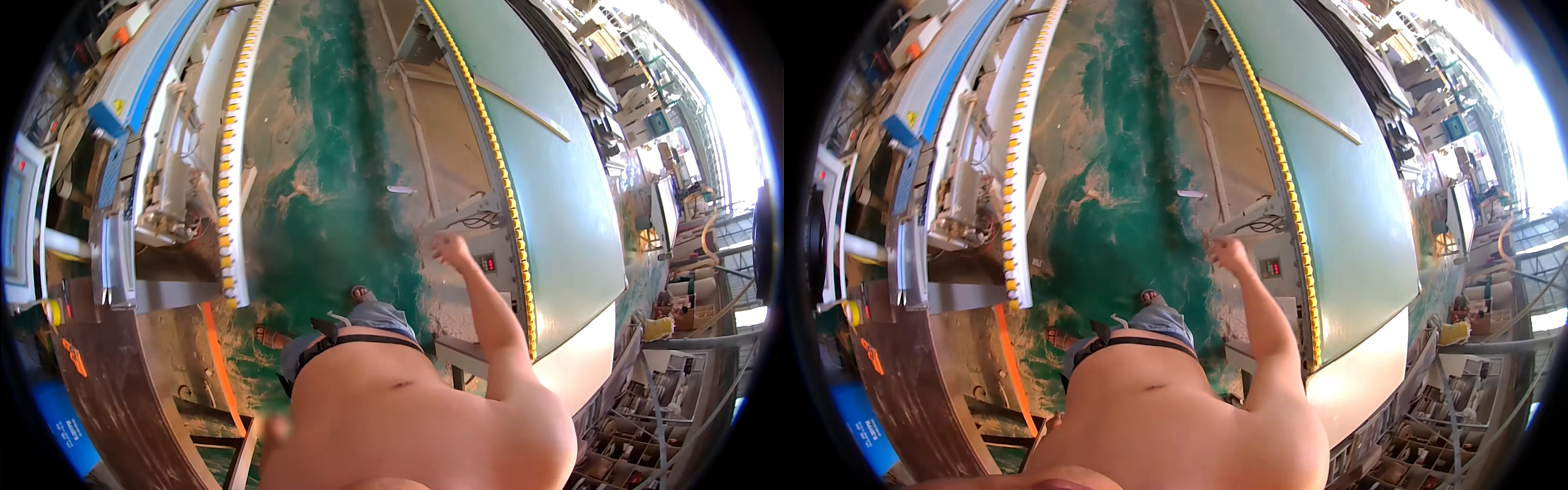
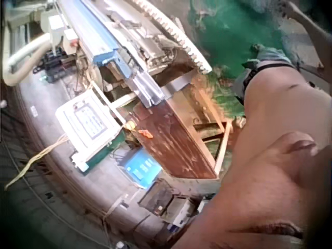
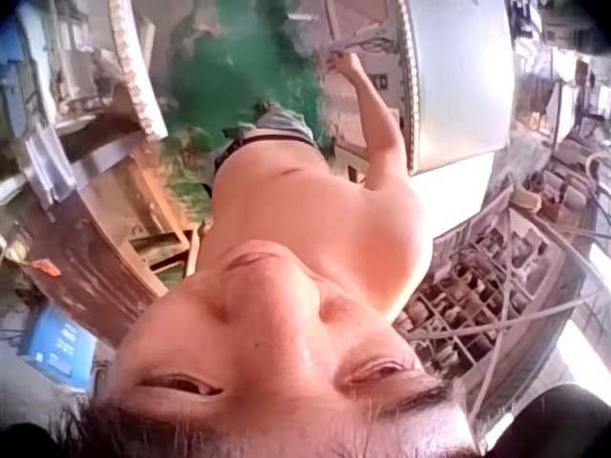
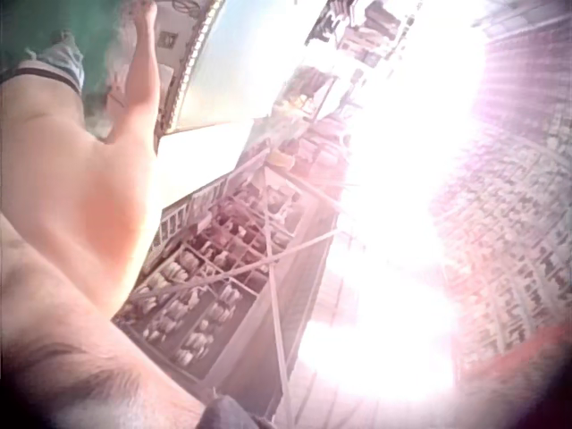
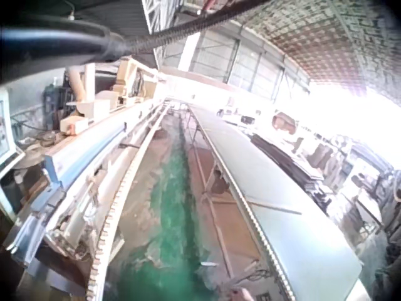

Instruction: The person picks up rectangular wood panels from a table and feeds them one by one into an industrial woodworking machine.

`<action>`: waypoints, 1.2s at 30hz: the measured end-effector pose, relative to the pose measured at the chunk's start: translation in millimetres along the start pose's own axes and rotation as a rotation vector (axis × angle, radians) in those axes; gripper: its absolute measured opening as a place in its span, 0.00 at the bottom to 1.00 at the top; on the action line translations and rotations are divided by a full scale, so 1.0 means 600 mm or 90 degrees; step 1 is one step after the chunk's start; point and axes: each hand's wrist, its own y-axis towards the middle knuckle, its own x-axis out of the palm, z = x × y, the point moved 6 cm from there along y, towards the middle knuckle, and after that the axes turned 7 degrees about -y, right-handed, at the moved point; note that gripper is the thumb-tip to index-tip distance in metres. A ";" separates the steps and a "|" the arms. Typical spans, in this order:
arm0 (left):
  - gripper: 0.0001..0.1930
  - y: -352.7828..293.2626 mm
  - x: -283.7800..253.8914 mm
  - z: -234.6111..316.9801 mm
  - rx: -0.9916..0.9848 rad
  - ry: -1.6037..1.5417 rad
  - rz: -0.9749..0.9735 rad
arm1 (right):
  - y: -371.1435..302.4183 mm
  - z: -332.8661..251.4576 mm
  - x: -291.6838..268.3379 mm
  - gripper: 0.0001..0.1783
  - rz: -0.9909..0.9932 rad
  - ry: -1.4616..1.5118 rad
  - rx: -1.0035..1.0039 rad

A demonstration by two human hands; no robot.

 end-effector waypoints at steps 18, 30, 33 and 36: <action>0.21 -0.435 0.141 0.512 0.466 0.078 -0.018 | 0.186 -0.019 -0.399 0.10 0.546 -0.081 -0.212; 0.20 -0.342 0.152 0.233 0.159 0.181 -0.052 | 0.357 -0.029 -0.429 0.13 0.580 -0.322 -0.110; 0.21 -0.240 0.110 0.098 0.143 0.016 -0.056 | 0.351 -0.022 -0.427 0.12 0.596 -0.383 -0.153; 0.18 -0.259 0.129 0.128 0.142 0.074 -0.042 | 0.346 0.001 -0.419 0.12 0.576 -0.372 -0.171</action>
